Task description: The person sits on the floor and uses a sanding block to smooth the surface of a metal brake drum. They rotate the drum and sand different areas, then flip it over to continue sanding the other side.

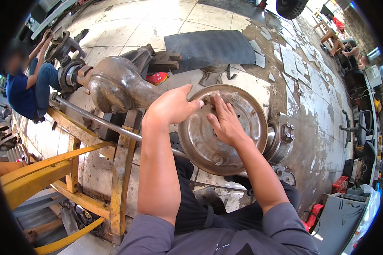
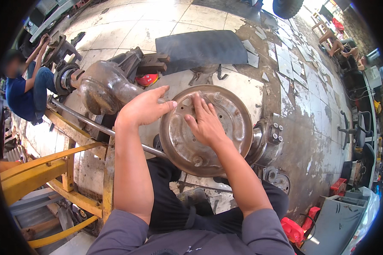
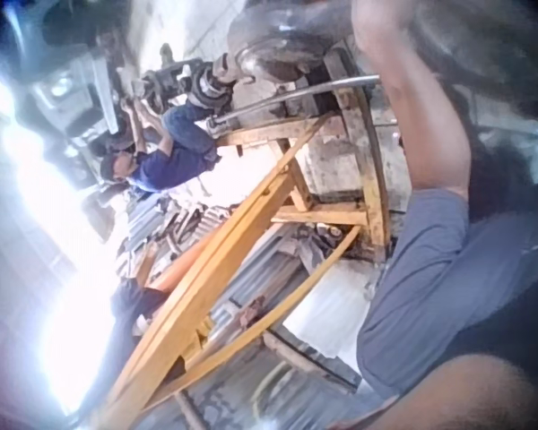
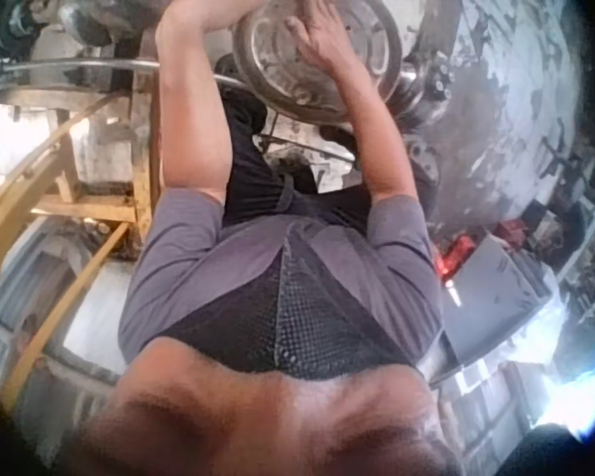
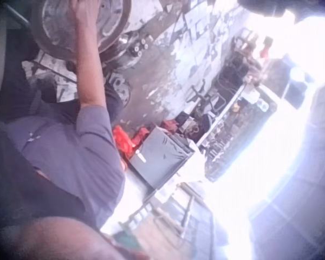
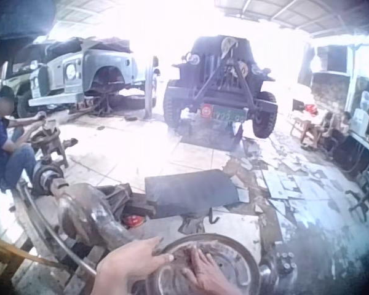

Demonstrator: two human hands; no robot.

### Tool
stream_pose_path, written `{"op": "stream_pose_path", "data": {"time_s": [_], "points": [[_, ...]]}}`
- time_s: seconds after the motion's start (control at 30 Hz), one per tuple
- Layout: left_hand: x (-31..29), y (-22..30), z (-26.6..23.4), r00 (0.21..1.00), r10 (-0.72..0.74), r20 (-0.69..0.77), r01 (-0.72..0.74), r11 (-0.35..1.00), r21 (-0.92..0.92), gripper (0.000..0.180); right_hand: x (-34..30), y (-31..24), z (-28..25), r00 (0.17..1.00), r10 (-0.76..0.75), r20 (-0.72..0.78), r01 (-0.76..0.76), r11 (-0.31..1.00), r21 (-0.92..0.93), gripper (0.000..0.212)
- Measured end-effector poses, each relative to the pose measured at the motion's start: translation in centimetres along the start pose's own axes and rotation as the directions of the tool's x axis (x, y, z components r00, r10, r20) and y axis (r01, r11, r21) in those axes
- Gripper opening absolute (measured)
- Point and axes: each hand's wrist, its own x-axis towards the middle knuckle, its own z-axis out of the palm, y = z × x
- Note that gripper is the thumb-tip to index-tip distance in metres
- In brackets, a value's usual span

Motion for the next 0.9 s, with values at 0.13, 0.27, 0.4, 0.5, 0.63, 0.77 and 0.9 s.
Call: {"op": "stream_pose_path", "data": {"time_s": [0.13, 0.27, 0.4, 0.5, 0.63, 0.77, 0.9], "points": [[-0.2, 0.2, 0.0, 0.999, -0.004, -0.035, 0.003, 0.999, -0.038, 0.076, -0.4, -0.3, 0.7, 0.998, 0.037, -0.045, -0.04, 0.997, -0.073, 0.082], [-0.1, 0.7, 0.2, 1.0, 0.008, 0.001, -0.008, 1.0, -0.01, 0.075, 3.6, -0.9, 0.8, 0.996, 0.076, -0.041, -0.078, 0.995, -0.068, 0.082], [0.1, 0.2, 0.0, 1.0, 0.02, -0.003, -0.02, 1.0, 0.0, 0.075, 2.0, -0.7, 1.3, 0.997, 0.057, -0.056, -0.06, 0.996, -0.065, 0.085], [-0.3, 0.6, -0.6, 1.0, 0.011, -0.017, -0.011, 1.0, -0.004, 0.074, -0.9, -0.7, 1.4, 0.997, 0.06, -0.046, -0.065, 0.991, -0.119, 0.083], [-0.5, 0.6, -0.3, 1.0, 0.019, -0.007, -0.02, 0.999, -0.035, 0.074, 1.8, -0.8, 1.3, 0.993, 0.055, -0.102, -0.065, 0.994, -0.09, 0.077], [-0.2, 0.5, -0.1, 0.999, -0.001, 0.032, 0.001, 1.0, 0.012, 0.073, 2.2, -0.6, 1.4, 0.997, 0.05, -0.063, -0.057, 0.992, -0.115, 0.076], [-0.3, 0.8, -0.5, 1.0, -0.002, 0.008, 0.002, 1.0, 0.002, 0.075, -1.6, -1.0, 1.9, 0.997, 0.054, -0.047, -0.061, 0.983, -0.174, 0.076]]}}
